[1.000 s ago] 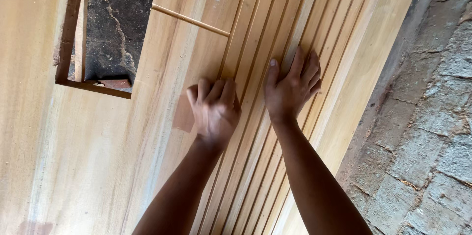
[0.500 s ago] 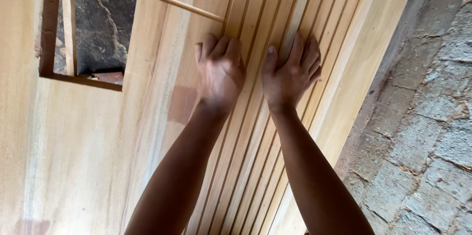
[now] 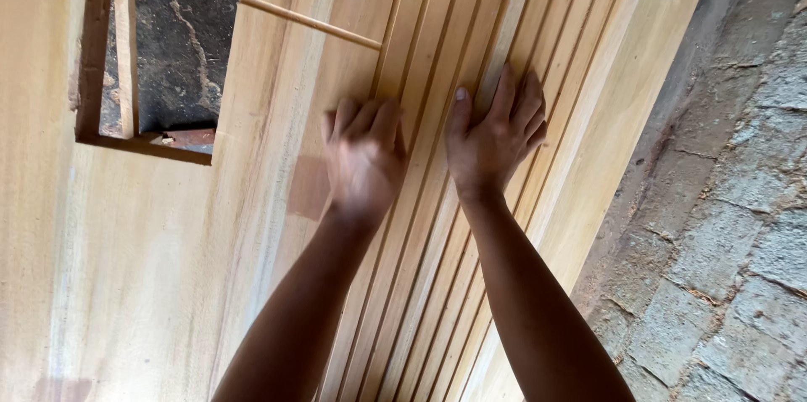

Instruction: The person sands a large wooden panel with a sanding block, moving back and forth along the grain. They work across the surface and along the edges, occasionally repositioning the panel to reach different areas.

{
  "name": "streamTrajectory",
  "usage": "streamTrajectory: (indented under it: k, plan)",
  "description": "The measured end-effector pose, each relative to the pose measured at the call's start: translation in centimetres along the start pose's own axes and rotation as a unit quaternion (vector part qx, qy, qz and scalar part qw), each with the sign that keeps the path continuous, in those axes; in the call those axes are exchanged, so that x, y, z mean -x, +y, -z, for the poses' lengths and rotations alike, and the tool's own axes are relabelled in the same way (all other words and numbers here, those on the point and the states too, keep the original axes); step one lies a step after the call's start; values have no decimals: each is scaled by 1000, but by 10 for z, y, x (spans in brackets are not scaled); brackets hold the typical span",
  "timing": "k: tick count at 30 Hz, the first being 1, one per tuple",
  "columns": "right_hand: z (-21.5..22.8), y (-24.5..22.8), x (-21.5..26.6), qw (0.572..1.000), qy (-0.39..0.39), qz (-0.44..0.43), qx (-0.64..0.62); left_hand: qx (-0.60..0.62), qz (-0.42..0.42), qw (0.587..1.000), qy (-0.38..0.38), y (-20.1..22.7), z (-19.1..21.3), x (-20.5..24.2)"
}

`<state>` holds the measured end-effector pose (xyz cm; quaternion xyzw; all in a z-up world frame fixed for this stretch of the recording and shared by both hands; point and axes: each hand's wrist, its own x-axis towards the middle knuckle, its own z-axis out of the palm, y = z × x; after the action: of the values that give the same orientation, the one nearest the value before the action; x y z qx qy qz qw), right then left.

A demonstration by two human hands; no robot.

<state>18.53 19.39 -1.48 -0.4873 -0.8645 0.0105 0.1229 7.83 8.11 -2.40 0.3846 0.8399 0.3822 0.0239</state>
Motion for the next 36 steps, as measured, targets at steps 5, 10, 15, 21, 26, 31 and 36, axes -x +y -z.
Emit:
streamTrajectory:
  k: [5,10,15,21,26,31,36]
  plan:
    - [-3,4,4,1000,1,-4,10,-54,-67,995,44,0,-15,-27]
    - [-1,5,3,1000,6,-6,2,-33,-32,999,28,1,-13,-31]
    - [-6,1,0,999,20,16,23,5,15,1000,-16,5,11,-3]
    - [-3,5,8,1000,10,-5,4,-67,-57,992,93,-1,-15,-34]
    - [-7,-3,-9,999,27,16,18,47,39,997,-39,8,21,-19]
    - [-3,4,6,1000,7,-3,14,-80,-56,992,81,6,-7,-49]
    - [-5,-2,-3,1000,8,8,14,33,-7,999,34,6,14,-15]
